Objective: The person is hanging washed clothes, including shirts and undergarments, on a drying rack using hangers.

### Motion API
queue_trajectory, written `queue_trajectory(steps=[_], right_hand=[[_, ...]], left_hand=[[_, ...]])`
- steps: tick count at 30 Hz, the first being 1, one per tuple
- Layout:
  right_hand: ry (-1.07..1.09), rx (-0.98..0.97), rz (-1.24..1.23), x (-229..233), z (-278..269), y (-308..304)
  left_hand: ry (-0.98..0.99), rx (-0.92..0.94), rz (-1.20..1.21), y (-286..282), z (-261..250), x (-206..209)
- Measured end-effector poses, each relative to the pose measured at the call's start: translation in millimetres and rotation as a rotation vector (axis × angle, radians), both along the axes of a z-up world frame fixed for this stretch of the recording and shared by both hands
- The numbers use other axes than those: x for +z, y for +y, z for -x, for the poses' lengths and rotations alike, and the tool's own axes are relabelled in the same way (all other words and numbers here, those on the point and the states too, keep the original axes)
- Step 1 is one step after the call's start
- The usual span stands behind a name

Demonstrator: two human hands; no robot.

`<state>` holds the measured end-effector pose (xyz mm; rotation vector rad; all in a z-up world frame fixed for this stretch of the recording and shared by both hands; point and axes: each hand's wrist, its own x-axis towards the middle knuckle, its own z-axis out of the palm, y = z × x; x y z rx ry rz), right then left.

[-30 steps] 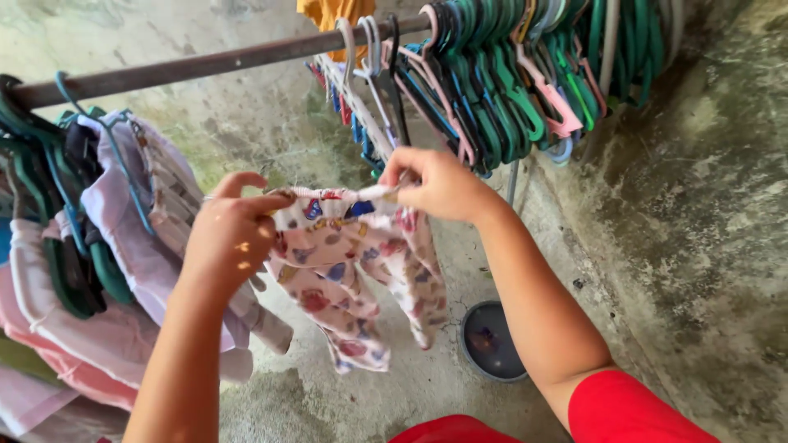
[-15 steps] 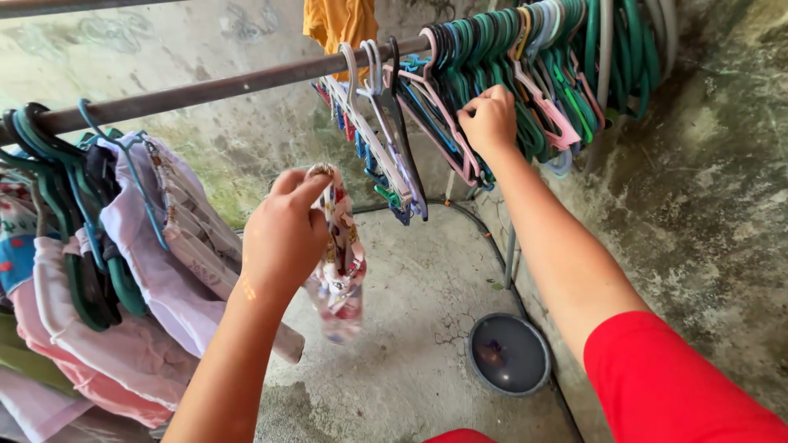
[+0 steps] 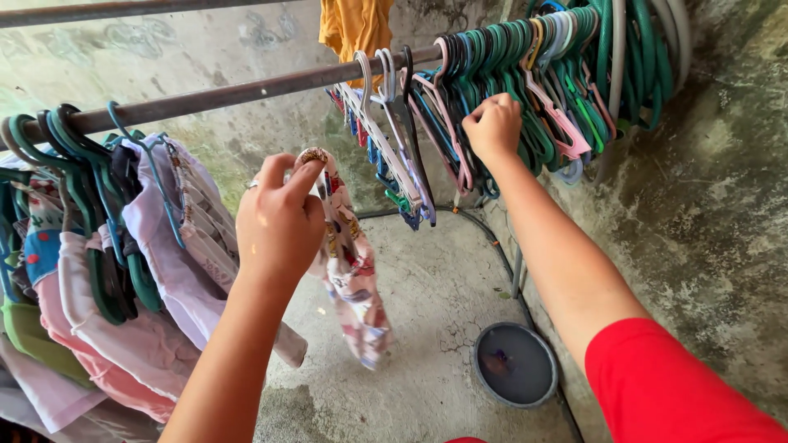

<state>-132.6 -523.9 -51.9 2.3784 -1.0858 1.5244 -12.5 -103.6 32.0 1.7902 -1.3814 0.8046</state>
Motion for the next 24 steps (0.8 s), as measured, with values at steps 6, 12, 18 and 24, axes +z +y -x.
queue_trajectory(steps=[6, 12, 18, 24], right_hand=[[-0.099, 0.224, -0.008, 3.7, 3.9, -36.4], [-0.038, 0.515, -0.713, 31.0, 9.1, -14.0], [-0.026, 0.392, -0.686, 62.9, 22.8, 8.1], [-0.052, 0.404, -0.741, 96.1, 36.5, 23.3]], left_hand=[[-0.014, -0.027, -0.058, -8.2, -6.4, -4.7], [0.053, -0.058, -0.068, -19.3, -1.9, -4.8], [0.052, -0.034, -0.126, -25.3, -1.9, -6.7], [0.025, 0.012, -0.162, -30.2, -8.1, -6.1]])
